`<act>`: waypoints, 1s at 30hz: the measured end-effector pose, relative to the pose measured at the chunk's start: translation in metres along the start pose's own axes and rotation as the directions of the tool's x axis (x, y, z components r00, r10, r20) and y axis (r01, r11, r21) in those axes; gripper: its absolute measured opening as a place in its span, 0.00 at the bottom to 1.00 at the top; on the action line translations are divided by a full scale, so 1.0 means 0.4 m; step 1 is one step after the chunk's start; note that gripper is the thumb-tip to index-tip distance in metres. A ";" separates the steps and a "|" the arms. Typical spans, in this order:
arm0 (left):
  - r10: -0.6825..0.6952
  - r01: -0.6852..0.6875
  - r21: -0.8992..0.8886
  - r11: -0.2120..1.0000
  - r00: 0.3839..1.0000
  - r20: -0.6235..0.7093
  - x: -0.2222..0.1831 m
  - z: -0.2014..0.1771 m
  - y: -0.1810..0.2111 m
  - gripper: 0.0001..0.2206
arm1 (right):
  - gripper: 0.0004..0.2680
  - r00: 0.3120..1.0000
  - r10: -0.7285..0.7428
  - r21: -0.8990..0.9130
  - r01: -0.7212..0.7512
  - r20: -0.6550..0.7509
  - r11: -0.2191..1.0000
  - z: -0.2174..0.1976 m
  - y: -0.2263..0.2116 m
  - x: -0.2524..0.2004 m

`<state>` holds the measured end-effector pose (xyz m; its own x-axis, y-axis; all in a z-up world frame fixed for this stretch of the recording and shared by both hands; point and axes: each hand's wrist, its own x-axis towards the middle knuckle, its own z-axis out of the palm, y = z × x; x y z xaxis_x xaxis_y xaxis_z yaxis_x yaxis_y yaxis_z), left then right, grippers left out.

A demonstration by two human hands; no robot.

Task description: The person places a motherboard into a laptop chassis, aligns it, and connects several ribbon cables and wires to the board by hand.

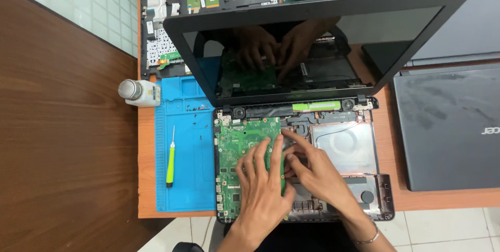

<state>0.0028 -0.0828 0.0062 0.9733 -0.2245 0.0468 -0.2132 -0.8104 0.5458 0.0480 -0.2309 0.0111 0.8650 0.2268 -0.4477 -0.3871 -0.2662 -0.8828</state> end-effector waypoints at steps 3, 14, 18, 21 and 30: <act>-0.006 0.006 -0.014 1.000 0.999 -0.054 0.003 0.013 -0.006 0.48 | 0.20 0.999 -0.030 -0.055 0.031 0.013 0.998 -0.004 -0.009 -0.001; 0.104 -0.100 0.032 0.994 0.980 -0.170 -0.004 0.018 -0.001 0.43 | 0.13 0.999 0.031 -0.270 -0.037 -0.026 0.962 -0.043 -0.115 -0.016; 0.167 -0.151 0.085 0.985 0.957 -0.238 -0.006 0.024 0.002 0.42 | 0.06 0.888 -0.426 -0.518 0.285 -0.175 0.807 -0.044 -0.119 -0.014; 0.174 -0.157 0.085 0.984 0.947 -0.271 -0.009 0.023 0.004 0.41 | 0.05 0.884 -0.420 -0.598 0.227 -0.204 0.768 -0.046 -0.115 0.008; 0.203 -0.188 0.078 0.979 0.925 -0.322 -0.024 0.065 -0.022 0.40 | 0.06 0.696 -0.716 -0.770 0.431 -0.047 0.470 -0.034 -0.025 0.082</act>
<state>-0.0067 -0.0875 -0.0206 0.8841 -0.1976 0.4235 -0.3980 -0.7934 0.4606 0.0845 -0.2334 0.0073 0.8946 0.3043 0.3271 0.4370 -0.7486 -0.4986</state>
